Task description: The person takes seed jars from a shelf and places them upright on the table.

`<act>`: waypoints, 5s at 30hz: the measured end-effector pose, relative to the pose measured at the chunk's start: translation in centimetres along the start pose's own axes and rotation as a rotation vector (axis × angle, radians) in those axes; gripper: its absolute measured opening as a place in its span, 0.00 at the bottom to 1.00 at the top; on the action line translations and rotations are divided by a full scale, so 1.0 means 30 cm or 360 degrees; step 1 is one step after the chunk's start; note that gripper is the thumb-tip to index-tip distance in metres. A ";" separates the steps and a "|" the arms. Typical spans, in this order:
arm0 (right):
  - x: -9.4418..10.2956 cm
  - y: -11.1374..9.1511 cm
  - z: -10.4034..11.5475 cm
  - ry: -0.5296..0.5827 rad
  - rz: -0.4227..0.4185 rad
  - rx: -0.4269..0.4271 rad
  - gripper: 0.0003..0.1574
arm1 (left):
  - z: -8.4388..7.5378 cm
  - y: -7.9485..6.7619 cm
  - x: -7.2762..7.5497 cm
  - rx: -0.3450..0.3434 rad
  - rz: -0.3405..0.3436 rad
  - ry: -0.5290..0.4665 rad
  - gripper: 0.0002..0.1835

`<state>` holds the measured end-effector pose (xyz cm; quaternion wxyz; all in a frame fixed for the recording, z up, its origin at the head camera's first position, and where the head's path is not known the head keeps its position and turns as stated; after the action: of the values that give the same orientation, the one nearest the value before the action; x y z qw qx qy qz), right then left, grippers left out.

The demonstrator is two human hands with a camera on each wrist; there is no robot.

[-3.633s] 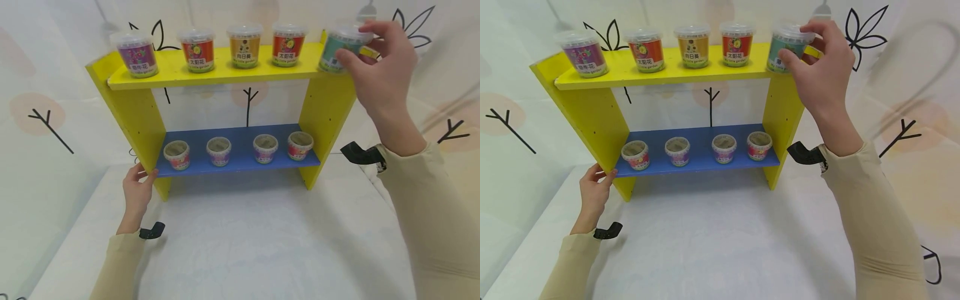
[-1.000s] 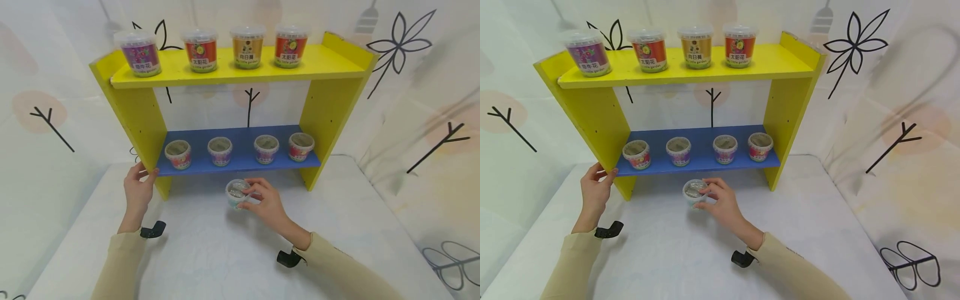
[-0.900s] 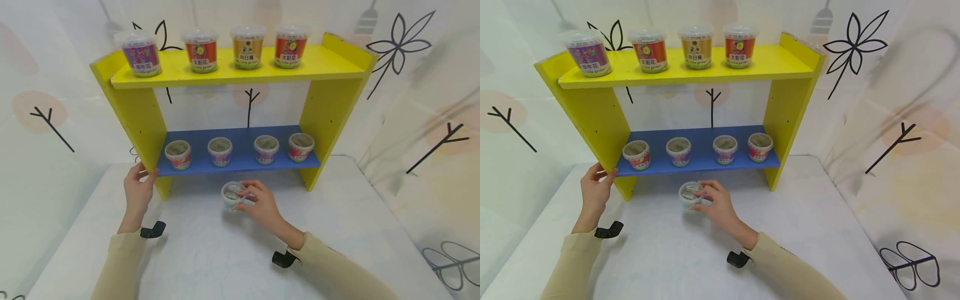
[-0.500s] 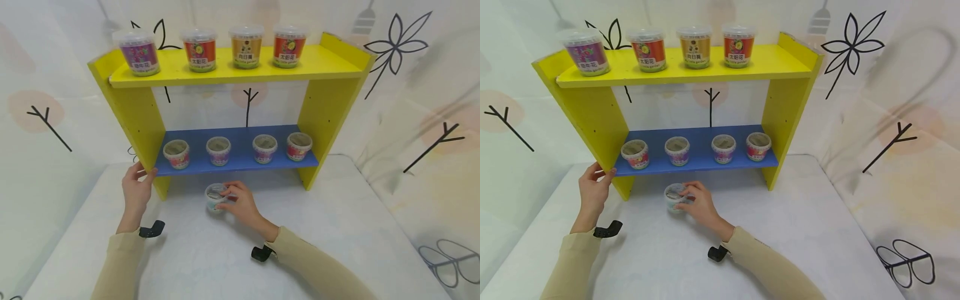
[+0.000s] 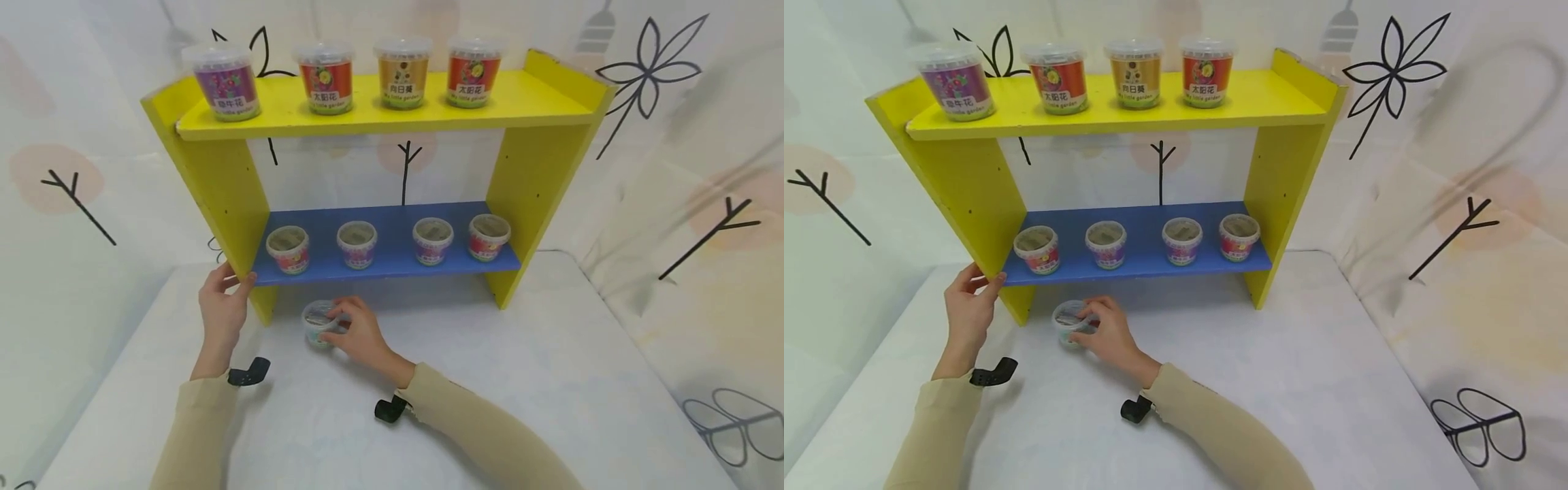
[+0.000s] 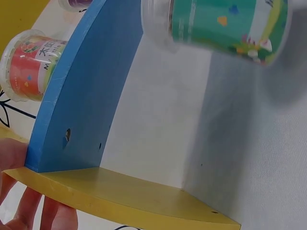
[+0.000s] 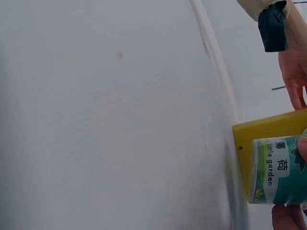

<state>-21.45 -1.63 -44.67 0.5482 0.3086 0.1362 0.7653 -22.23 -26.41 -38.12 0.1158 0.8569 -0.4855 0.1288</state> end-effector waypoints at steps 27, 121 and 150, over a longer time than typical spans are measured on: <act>-0.115 0.031 -0.014 -0.0173 0.0141 -0.0040 0.44 | 0.007 0.013 -0.006 0.0033 -0.0014 0.0040 0.27; 1.010 0.486 0.757 -0.0572 -0.0727 0.0367 0.34 | 0.009 0.006 -0.003 -0.0019 -0.0009 0.0009 0.26; 1.028 0.538 0.719 -0.0703 -0.0521 0.0134 0.29 | 0.016 0.004 -0.002 0.0037 -0.0011 0.0021 0.27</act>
<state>-26.65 18.18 -9.21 0.6676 0.4643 0.0932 0.5745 -22.30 -26.56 -38.59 0.1095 0.8590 -0.4803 0.1395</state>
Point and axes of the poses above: each hand's wrist, its own y-axis towards the middle knuckle, its own x-axis out of the back of the hand, z = x × y, the point moved 3 cm from there along y, towards the middle knuckle, and after that the axes turned 14 degrees about x, right-handed, at the moved point
